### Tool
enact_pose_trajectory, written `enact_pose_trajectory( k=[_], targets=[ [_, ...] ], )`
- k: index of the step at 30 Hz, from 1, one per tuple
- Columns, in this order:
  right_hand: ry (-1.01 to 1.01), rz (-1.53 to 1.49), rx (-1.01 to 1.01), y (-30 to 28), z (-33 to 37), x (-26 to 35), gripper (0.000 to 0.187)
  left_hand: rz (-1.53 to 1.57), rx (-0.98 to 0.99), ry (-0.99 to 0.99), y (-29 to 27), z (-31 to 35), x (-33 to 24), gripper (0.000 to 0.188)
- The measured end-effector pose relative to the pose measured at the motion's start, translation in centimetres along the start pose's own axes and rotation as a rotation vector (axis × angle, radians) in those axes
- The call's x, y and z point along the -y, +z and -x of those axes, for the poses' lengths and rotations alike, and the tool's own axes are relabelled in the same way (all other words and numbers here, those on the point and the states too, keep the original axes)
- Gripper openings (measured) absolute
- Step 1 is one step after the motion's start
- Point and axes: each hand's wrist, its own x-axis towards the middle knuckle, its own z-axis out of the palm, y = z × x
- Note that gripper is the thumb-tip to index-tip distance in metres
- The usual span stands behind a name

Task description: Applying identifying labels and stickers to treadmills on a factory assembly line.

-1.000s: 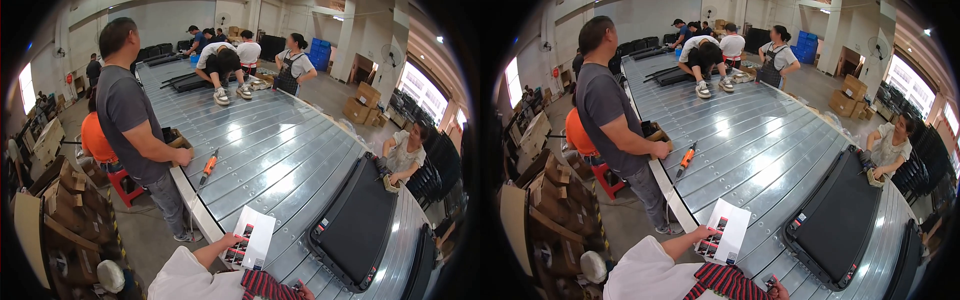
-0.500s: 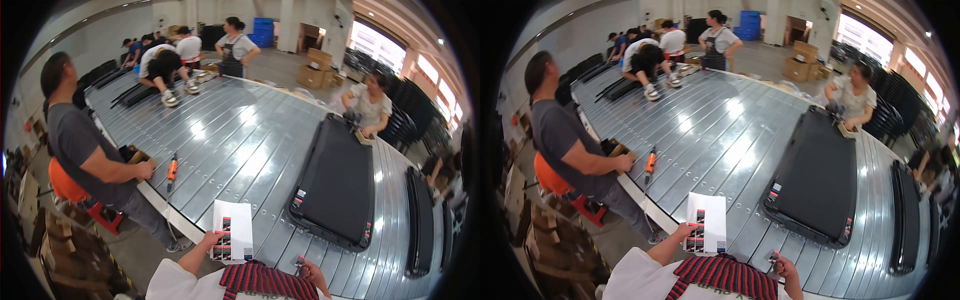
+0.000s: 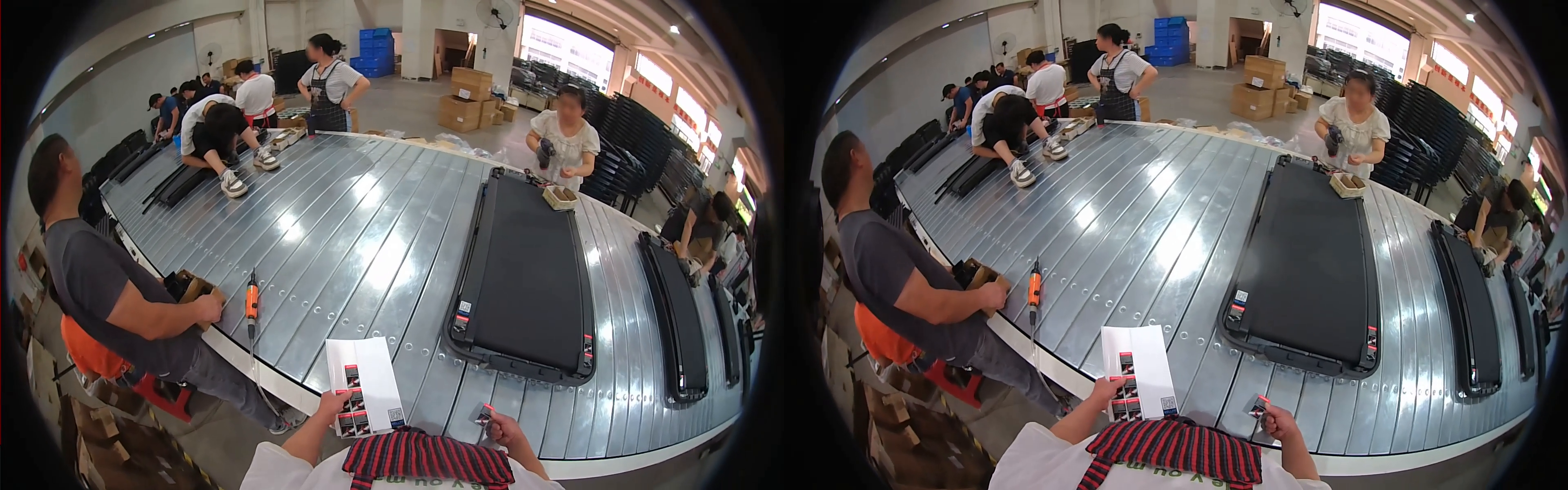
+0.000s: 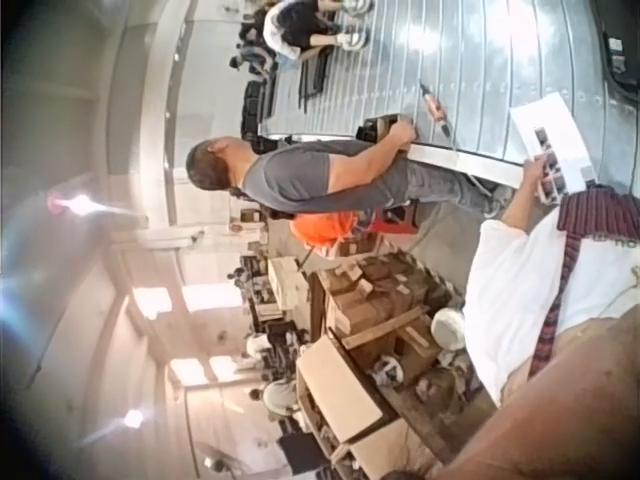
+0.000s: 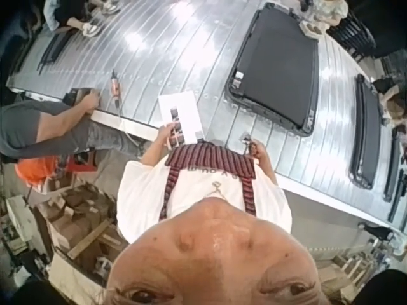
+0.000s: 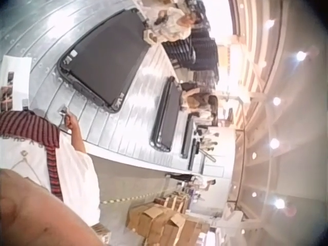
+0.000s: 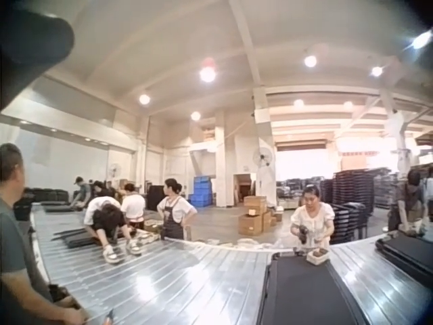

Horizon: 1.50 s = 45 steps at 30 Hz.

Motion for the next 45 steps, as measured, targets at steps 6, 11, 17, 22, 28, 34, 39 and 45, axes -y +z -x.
enact_pose_trajectory(
  k=[6,11,17,22,28,34,39,45],
  targets=[
    [-0.053,0.064,-0.116,1.6,1.0,0.3,0.026,-0.141,0.065,0.023,0.0,0.3,0.2,0.035],
    [-0.069,0.074,-0.233,0.4,0.5,-0.3,0.028,-0.112,0.114,-0.093,0.2,1.1,-1.6,0.04],
    [0.019,0.109,-0.169,1.5,0.8,0.6,0.028,-0.129,0.045,-0.056,-0.1,0.8,-1.4,0.037],
    [-0.012,0.035,-0.007,0.8,1.4,0.3,0.027,-0.068,-0.054,-0.033,1.6,2.1,-2.5,0.036],
    [-0.106,0.124,0.019,1.7,1.8,0.3,0.027,0.036,-0.034,-0.021,2.6,0.8,3.1,0.034],
    [-0.088,0.306,-0.109,1.8,1.9,-0.3,0.022,-0.066,-0.136,-0.028,4.0,4.4,2.8,0.038],
    [-0.05,0.37,-0.064,1.5,2.2,-0.3,0.021,-0.047,-0.089,-0.025,7.1,4.8,3.9,0.036],
    [-0.049,0.456,-0.036,2.9,3.9,0.5,0.021,-0.02,-0.047,0.101,9.6,4.8,6.2,0.036]
  ],
)
